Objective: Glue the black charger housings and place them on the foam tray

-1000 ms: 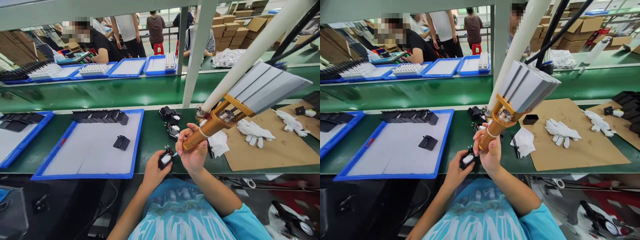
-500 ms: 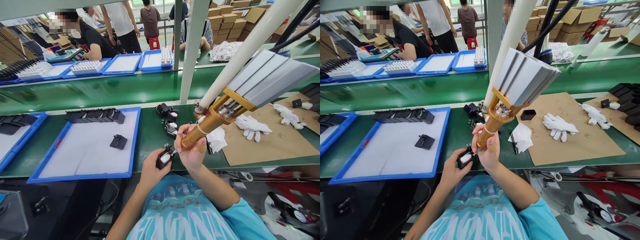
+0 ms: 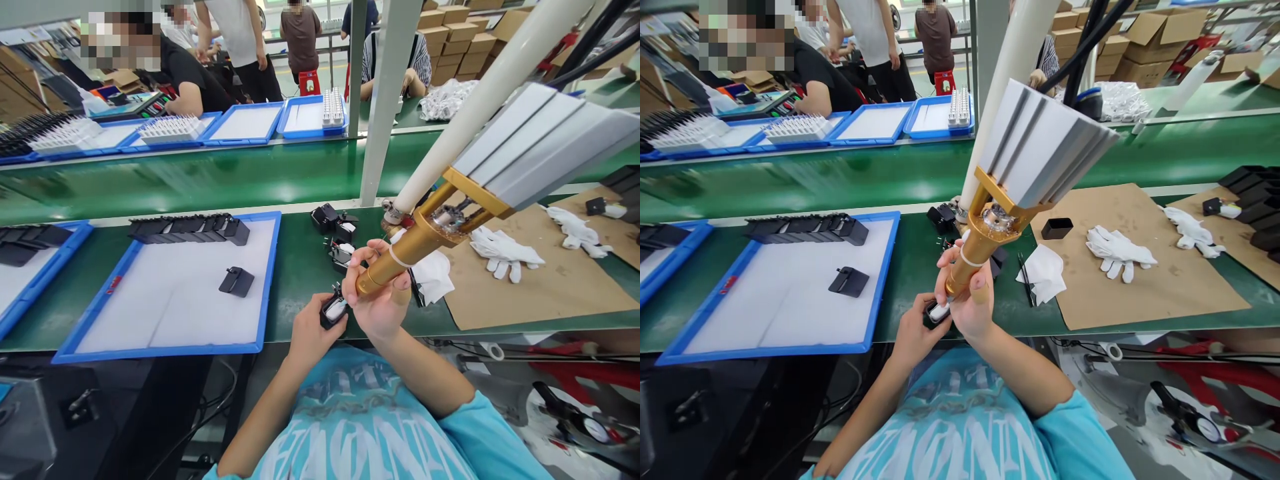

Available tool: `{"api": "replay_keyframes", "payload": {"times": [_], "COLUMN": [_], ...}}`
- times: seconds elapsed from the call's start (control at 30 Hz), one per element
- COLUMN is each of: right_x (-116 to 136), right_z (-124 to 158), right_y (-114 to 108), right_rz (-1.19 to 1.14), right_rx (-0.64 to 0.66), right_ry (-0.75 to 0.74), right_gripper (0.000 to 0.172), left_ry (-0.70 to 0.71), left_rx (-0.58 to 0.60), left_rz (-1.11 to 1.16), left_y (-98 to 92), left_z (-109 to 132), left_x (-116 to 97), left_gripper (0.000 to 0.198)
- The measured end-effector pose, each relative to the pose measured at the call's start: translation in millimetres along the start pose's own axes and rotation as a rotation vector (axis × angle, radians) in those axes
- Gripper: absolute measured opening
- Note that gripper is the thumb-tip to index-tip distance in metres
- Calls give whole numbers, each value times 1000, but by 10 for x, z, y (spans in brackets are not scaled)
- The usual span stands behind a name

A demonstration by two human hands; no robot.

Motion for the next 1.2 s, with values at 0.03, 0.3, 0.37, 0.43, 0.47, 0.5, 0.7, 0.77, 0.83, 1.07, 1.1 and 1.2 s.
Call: {"api": "replay_keyframes", "payload": {"times": [0.03,0.3,0.37,0.43,0.47,0.5,0.7,0.77,0.83,1.07,1.1,1.2], "right_x": [-10,-16,-6,-1,-1,-3,-22,-2,29,309,369,557], "right_z": [-1,13,24,35,39,42,55,64,74,78,70,17], "right_y": [16,106,125,132,131,127,86,54,0,-558,-670,-995], "right_rz": [-10,-17,-29,-41,-42,-40,-41,-27,20,271,307,409], "right_rx": [2,17,42,56,58,57,35,24,12,-99,-115,-162], "right_ry": [6,8,-1,-8,-10,-10,0,-21,-40,-154,-177,-253], "right_gripper": [50,47,39,35,35,36,50,49,47,50,48,43], "left_ry": [4,173,200,217,226,236,167,98,49,7,6,19], "left_rx": [1,-152,-172,-183,-189,-196,-97,-49,-37,21,27,33], "left_rz": [5,43,25,8,3,1,-22,-57,-87,-44,-36,-33], "left_y": [10,-73,-76,-76,-79,-84,-32,0,12,124,135,152], "left_z": [-8,-18,-14,-9,-6,-2,-30,-47,-54,-44,-46,-67], "left_x": [-22,-243,-253,-260,-267,-276,-193,-70,66,351,361,367], "left_gripper": [31,30,31,32,32,31,30,30,31,38,41,47]}}
Point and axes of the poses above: each hand's wrist, its own z-axis away from the middle knuckle, its own y-axis out of the palm, x = y × z, the point moved 8 cm from there along -z, towards the middle knuckle, and after that the axes turned 4 degrees about y, right-handed, at the moved point
